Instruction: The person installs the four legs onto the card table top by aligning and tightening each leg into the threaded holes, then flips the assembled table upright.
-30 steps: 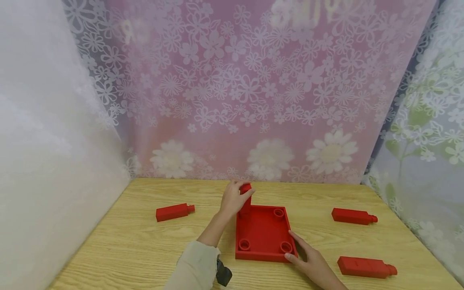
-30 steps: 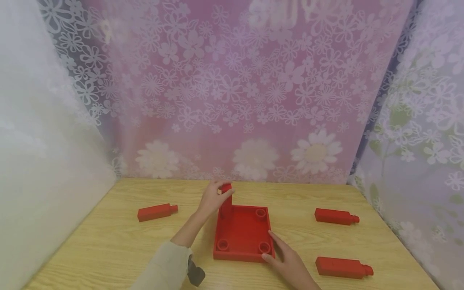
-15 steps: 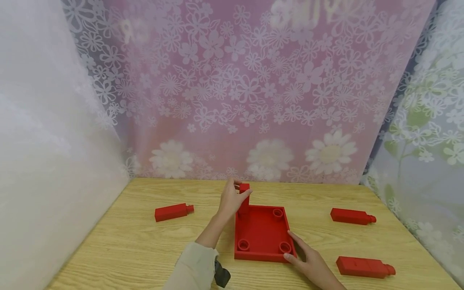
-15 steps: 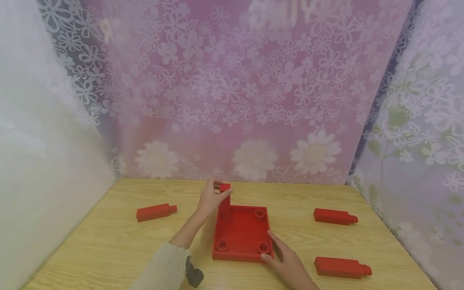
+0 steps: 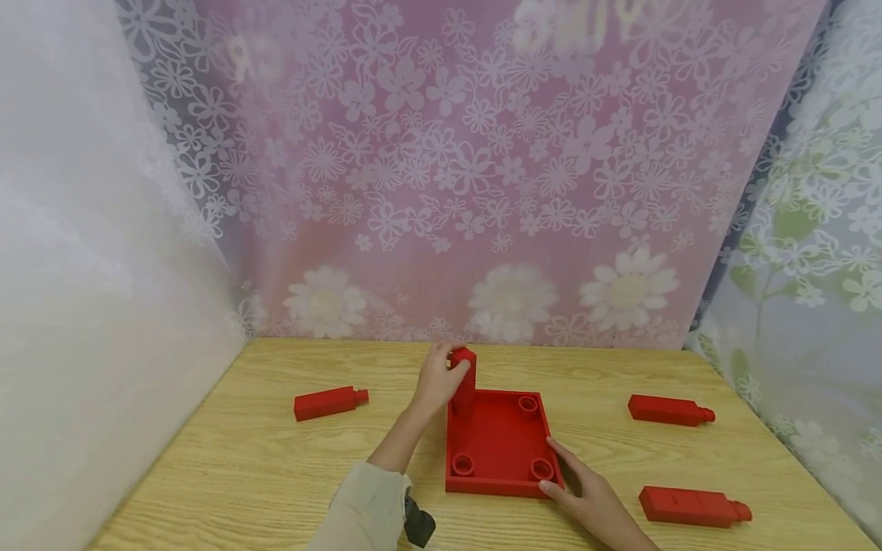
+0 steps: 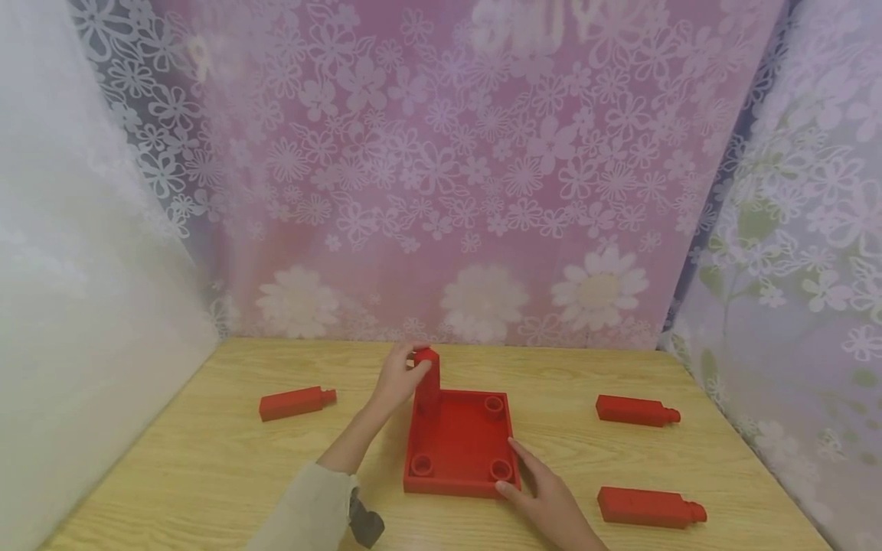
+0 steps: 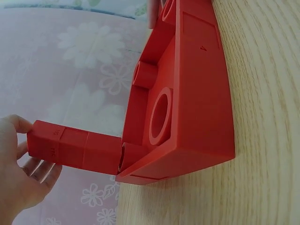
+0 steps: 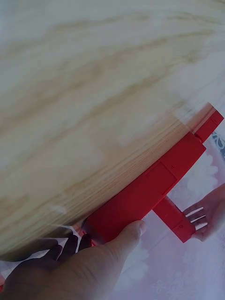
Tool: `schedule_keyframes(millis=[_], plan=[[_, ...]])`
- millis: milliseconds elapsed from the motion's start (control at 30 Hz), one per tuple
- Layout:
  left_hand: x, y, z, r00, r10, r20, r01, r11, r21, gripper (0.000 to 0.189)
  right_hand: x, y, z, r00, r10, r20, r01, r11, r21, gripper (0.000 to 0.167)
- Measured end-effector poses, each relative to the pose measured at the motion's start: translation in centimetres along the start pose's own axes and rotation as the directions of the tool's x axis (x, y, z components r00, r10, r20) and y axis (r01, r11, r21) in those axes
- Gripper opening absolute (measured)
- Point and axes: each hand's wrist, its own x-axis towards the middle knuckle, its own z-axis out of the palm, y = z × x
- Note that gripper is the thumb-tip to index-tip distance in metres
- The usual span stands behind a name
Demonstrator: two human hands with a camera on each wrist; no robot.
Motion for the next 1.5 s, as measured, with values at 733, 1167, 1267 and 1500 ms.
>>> schedule_keyframes(millis=[733,1167,1267,1500], plan=[[-0.5,0.0,1.1,0.988,-0.115,-0.106,0.111,0.993,-0.042,0.053,-0.1,0.0,0.1,1.0,0.016,0.016,-0.017,1.0,0.006,0.072],[-0.4,-0.4,0.3,0.997,-0.073,-0.035,0.07,0.995,-0.072,0.041,-0.2,-0.2,0.0,1.0,-0.007,0.007,0.006,0.999,0.039,0.07],[-0.4,-0.4,0.2,0.998,-0.062,-0.02,0.061,0.997,-0.057,0.038,-0.3,-0.2,0.0,1.0,-0.016,0.005,0.016,0.998,0.058,0.069],[-0.3,0.0,0.1,1.0,-0.023,0.001,0.023,1.0,-0.009,0.029,-0.2,-0.3,0.0,1.0,-0.023,0.0,0.023,0.998,0.054,0.068]])
